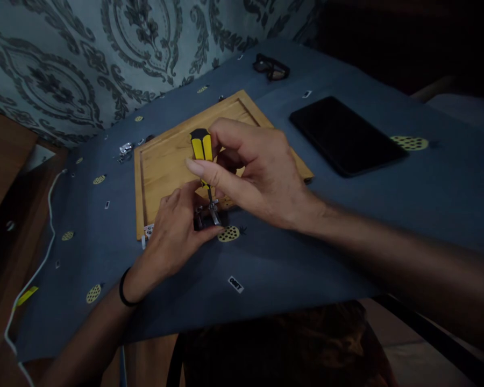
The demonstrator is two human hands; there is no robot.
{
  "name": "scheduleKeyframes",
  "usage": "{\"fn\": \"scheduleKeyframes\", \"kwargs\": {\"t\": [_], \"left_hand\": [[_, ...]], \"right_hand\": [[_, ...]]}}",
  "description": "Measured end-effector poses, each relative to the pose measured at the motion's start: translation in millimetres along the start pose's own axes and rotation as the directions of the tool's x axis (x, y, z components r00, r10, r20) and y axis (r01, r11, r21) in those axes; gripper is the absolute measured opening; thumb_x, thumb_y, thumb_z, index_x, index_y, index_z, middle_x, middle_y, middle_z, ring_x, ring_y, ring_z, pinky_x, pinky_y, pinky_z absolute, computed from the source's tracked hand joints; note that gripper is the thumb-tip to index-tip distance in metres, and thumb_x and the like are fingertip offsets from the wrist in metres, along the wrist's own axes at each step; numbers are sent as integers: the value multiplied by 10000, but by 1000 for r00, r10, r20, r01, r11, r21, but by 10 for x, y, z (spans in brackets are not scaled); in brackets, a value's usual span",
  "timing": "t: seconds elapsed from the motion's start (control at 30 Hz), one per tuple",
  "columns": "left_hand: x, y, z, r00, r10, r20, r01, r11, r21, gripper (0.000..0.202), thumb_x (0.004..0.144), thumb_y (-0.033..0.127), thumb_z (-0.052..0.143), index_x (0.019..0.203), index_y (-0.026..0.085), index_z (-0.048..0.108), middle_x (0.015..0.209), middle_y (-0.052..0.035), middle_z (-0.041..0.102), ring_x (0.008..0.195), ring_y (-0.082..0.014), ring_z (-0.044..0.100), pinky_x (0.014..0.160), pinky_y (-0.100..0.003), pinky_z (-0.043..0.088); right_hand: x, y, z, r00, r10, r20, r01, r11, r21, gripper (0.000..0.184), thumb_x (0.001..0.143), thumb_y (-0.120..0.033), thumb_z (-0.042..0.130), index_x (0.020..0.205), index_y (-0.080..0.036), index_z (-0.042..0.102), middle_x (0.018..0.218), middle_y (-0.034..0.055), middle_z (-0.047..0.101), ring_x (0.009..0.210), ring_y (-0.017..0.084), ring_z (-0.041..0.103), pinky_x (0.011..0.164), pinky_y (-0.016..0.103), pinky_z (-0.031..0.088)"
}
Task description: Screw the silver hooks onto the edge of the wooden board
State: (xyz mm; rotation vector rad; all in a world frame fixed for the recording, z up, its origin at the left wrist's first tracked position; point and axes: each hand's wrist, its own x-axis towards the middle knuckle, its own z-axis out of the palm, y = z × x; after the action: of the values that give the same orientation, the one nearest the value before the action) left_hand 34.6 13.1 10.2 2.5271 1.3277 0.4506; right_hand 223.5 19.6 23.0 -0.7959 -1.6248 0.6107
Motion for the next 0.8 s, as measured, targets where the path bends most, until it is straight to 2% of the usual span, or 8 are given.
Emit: {"fn": "scheduleKeyframes", "kwargs": {"t": [0.1, 0.23, 0.37, 0.47, 0.63, 0.8], "left_hand": [[2, -6, 8, 1000, 3, -8, -3, 1000, 7, 701, 769, 321, 869, 1328, 207, 462, 1144, -74, 710, 1055, -309, 683, 886, -459, 522], [4, -24, 26, 1000, 17, -23, -16, 1000, 27, 661, 753, 368, 882, 1268, 210, 498, 1122, -72, 713, 1048, -318, 685, 892, -471, 526], [-5, -41, 37, 999, 27, -35, -24, 996, 86, 601, 761, 383, 871, 1219, 197, 529, 1098, -79, 704, 1041, -329, 679, 893, -485, 526], [-13, -50, 41, 999, 33, -41, -29, 994, 107, 589, 757, 395, 870, 1202, 193, 541, 1063, -78, 699, 1020, -333, 678, 870, -481, 529], [-18, -56, 40, 999, 34, -41, -30, 993, 111, 543, 768, 408, 857, 1163, 199, 548, 1064, -76, 693, 1018, -328, 676, 869, -475, 532], [-19, -61, 38, 998, 40, -46, -35, 994, 106, 532, 781, 417, 848, 1168, 204, 551, 1106, -82, 692, 1052, -322, 669, 892, -471, 532]], "right_hand": [[-6, 13, 9, 1000, -2, 23, 2, 1000, 24, 454, 946, -600, 613, 749, -230, 438, 681, -52, 427, 642, 108, 443, 637, 258, 419], [-14, -13, 10, 994, 77, 75, -79, 997, 19, 432, 960, -596, 581, 765, -237, 442, 686, -36, 471, 675, 129, 490, 612, 258, 419], [6, -25, -6, 992, 54, 118, -61, 996, 60, 423, 944, -560, 619, 747, -233, 437, 693, -33, 498, 690, 125, 521, 610, 253, 414], [29, -16, -23, 989, 32, 145, -49, 992, 117, 397, 927, -526, 657, 752, -227, 462, 670, -46, 495, 651, 110, 506, 587, 253, 392], [46, -11, -40, 986, 38, 164, -51, 996, 74, 411, 930, -506, 663, 737, -226, 434, 650, -61, 456, 613, 93, 452, 552, 249, 349], [69, -34, -67, 973, 70, 222, -85, 995, 59, 408, 947, -476, 659, 707, -210, 464, 668, -49, 485, 657, 93, 474, 572, 232, 384]]}}
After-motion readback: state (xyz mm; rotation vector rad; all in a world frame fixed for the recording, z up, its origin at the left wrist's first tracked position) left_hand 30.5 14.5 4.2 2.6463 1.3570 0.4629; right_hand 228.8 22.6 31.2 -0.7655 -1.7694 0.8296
